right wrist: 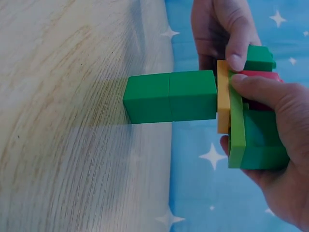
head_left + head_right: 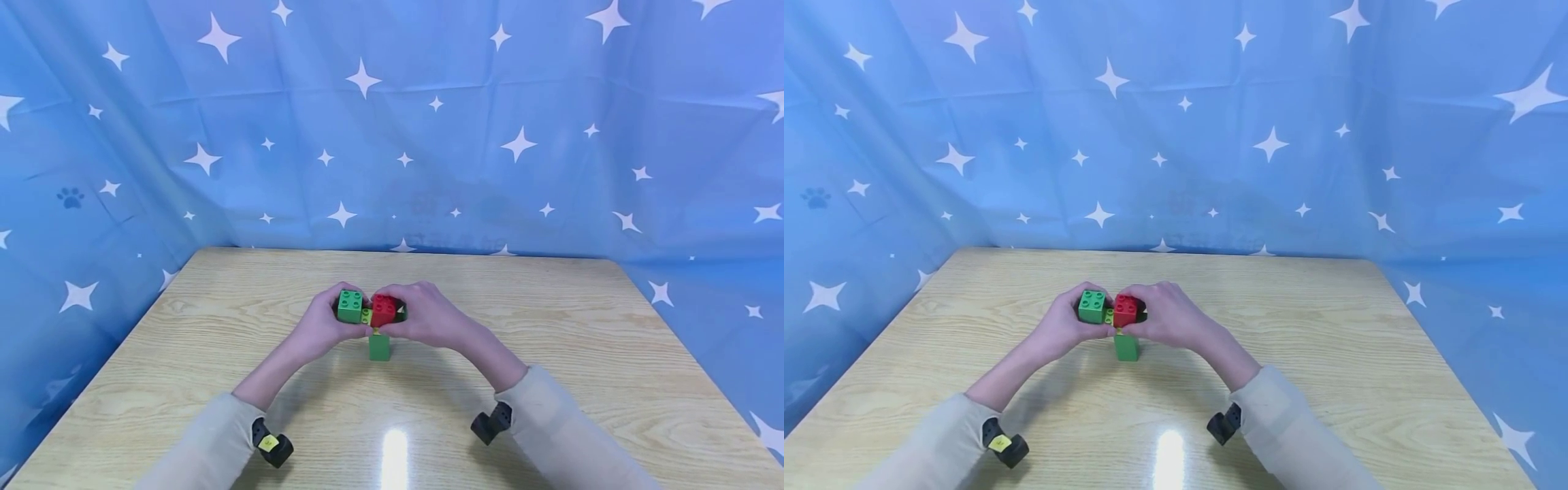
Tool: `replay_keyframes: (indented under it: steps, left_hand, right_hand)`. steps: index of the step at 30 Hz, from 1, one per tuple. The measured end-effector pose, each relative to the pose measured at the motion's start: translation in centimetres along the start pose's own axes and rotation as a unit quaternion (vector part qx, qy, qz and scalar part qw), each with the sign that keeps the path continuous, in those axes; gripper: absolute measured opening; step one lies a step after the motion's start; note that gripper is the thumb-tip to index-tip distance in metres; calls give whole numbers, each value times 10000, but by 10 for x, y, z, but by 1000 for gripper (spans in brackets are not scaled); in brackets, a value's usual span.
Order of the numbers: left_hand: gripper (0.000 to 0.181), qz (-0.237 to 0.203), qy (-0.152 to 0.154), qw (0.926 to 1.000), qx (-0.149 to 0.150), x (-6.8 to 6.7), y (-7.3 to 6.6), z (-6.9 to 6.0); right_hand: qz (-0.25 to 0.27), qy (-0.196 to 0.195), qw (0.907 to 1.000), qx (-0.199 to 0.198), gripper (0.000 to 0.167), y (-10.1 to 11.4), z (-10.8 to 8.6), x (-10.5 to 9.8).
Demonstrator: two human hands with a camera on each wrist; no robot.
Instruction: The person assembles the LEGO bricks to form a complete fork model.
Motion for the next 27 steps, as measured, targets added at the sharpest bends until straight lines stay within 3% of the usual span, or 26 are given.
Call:
replay_keyframes:
  steps: [8,15,27]
  left_hand:
    - [46,-2,-147,9999,-2,1,4,-1]
    - [45,82,-271,9995,-109,-2,8,-3]
    - [41,105,-314,9994,-118,-5,10,-1]
  right_hand:
    - [-200,39,9998,71,44,1,3,-1]
    - [-309,119,9992,-243,41,7,6,-3]
    - [-106,100,9998,-134,45,2,3,-6]
Point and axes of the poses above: each hand's wrist, its own z-axis towards the middle knuckle, its own x-axis out of the palm, y = z × x, the point moved 7 cm from there along z, towards the middle knuckle, and after that the axes turned 13 degrees about x, right-handed, at the moved point
